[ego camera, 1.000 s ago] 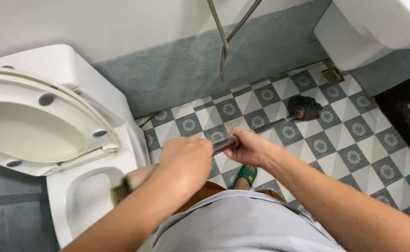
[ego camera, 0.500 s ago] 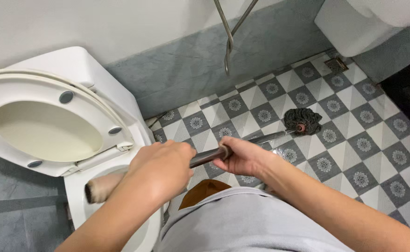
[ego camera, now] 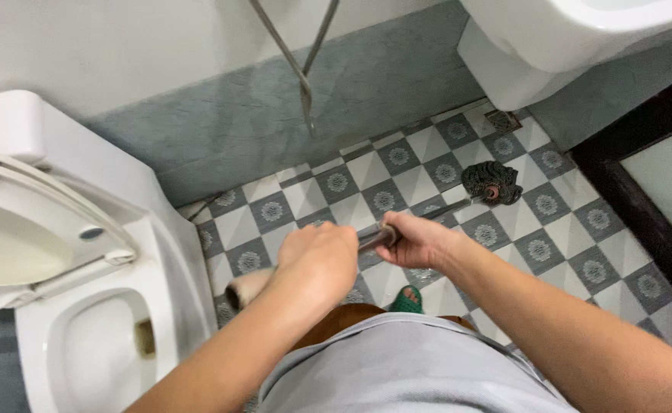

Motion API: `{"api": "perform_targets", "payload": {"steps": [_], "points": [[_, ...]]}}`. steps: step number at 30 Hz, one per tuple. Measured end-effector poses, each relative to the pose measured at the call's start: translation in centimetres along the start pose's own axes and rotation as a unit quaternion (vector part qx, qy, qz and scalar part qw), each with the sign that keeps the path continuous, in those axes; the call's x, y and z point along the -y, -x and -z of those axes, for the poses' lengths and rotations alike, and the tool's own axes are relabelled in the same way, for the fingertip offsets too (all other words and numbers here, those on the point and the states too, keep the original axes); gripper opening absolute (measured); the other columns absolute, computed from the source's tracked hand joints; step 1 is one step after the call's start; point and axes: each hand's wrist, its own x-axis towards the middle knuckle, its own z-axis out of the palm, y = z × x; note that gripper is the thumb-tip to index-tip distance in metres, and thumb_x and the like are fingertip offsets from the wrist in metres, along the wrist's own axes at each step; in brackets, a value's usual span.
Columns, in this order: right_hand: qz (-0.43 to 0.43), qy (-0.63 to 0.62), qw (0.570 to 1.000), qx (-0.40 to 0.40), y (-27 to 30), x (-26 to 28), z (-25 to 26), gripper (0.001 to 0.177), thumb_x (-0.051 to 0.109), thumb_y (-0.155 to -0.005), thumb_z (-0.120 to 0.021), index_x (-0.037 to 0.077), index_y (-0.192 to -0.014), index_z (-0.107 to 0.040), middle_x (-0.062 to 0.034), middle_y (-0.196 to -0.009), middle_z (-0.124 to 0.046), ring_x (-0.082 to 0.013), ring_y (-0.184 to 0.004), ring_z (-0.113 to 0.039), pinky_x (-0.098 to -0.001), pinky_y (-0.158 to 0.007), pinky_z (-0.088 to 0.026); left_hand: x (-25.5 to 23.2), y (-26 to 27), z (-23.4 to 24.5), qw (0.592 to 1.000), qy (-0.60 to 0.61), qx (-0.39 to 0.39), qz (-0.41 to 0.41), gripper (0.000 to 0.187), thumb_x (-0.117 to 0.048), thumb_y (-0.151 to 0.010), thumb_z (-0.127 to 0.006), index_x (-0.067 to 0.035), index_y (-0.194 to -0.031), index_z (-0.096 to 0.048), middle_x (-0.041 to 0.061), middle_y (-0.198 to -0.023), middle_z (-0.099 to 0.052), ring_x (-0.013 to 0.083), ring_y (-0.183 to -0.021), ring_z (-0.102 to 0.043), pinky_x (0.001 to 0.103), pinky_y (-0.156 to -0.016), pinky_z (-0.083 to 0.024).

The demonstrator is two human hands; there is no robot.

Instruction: The person assembles a mop by repeatedly screwing a metal rod into a cylindrical handle. The person holds the handle with one hand and rotates the rod with the other to tighten the connection. The task is performed in a bathroom with a toilet and cleaning supplies visible nearby.

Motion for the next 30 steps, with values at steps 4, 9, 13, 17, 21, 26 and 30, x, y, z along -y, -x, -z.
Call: {"api": "perform_targets", "payload": {"steps": [4,9,13,17,21,26,30], "points": [[-0.005,-0.022,0.999,-0.026,0.7,5.0,7.2,0.016,0.016,-0.098,-0.058,0.009,-0.086,-0.051,-0.0048,-0.082,-0.060,-0.0149,-0.073,-0.064,-0.0314,-0.066,-0.064,-6.7,-4.5,-0.4,0.998,0.023,-0.050,-0.035,0.022,-0.009,-0.090,-0.063,-0.009,-0.107,-0.077,0.015,-0.112,-0.075,0.0308,-0.105,-0.074,0.041,-0.086,-0.060],[0.006,0.015,0.999,-0.041,2.1,9.1,14.2,0.018,0.021,-0.098,-0.053,0.006,-0.088,-0.056,-0.0056,-0.083,-0.065,-0.0143,-0.073,-0.067,-0.0272,-0.063,-0.062,-14.5,-9.2,-1.1,0.996,0.042,-0.061,-0.045,0.027,-0.012,-0.086,-0.068,-0.012,-0.112,-0.075,0.013,-0.118,-0.073,0.0306,-0.110,-0.072,0.041,-0.088,-0.059],[0.017,0.025,0.999,-0.038,2.9,9.9,16.9,0.019,0.016,-0.098,-0.052,0.007,-0.082,-0.053,-0.0044,-0.077,-0.062,-0.0142,-0.066,-0.065,-0.0268,-0.059,-0.062,-17.8,-10.4,-1.3,0.999,0.019,-0.033,-0.037,0.030,-0.013,-0.086,-0.070,-0.012,-0.116,-0.073,0.012,-0.122,-0.071,0.0302,-0.111,-0.071,0.041,-0.088,-0.059],[0.027,0.028,0.998,-0.056,3.1,8.7,16.8,0.022,0.019,-0.097,-0.054,0.010,-0.078,-0.052,-0.0027,-0.072,-0.058,-0.0136,-0.062,-0.062,-0.0272,-0.055,-0.060,-17.5,-9.0,-1.7,0.999,0.028,-0.028,-0.028,0.025,-0.013,-0.089,-0.068,-0.011,-0.112,-0.076,0.012,-0.116,-0.073,0.0297,-0.108,-0.072,0.040,-0.088,-0.058],[0.054,0.017,0.998,-0.024,3.2,6.4,15.2,0.021,0.015,-0.095,-0.056,0.011,-0.075,-0.050,-0.0017,-0.068,-0.054,-0.0151,-0.058,-0.059,-0.0287,-0.050,-0.059,-16.0,-6.5,-1.7,0.999,0.014,-0.029,-0.021,0.022,-0.011,-0.092,-0.062,-0.010,-0.108,-0.078,0.013,-0.112,-0.075,0.0296,-0.106,-0.073,0.040,-0.087,-0.059],[0.036,0.007,0.999,-0.002,4.8,2.8,10.8,0.018,0.017,-0.094,-0.056,0.010,-0.079,-0.051,-0.0024,-0.070,-0.056,-0.0147,-0.059,-0.060,-0.0270,-0.051,-0.058,-12.6,-2.1,-1.5,1.000,-0.021,-0.016,-0.016,0.021,-0.010,-0.092,-0.062,-0.010,-0.106,-0.076,0.013,-0.111,-0.075,0.0301,-0.104,-0.073,0.041,-0.086,-0.059],[0.029,-0.039,0.999,0.014,6.0,-1.2,5.9,0.013,0.018,-0.095,-0.054,0.010,-0.085,-0.054,-0.0029,-0.075,-0.059,-0.0147,-0.062,-0.062,-0.0277,-0.053,-0.060,-7.8,2.2,-1.4,0.995,-0.049,-0.062,-0.053,0.020,-0.010,-0.091,-0.061,-0.009,-0.103,-0.077,0.014,-0.108,-0.074,0.0304,-0.102,-0.074,0.042,-0.085,-0.059]]}}
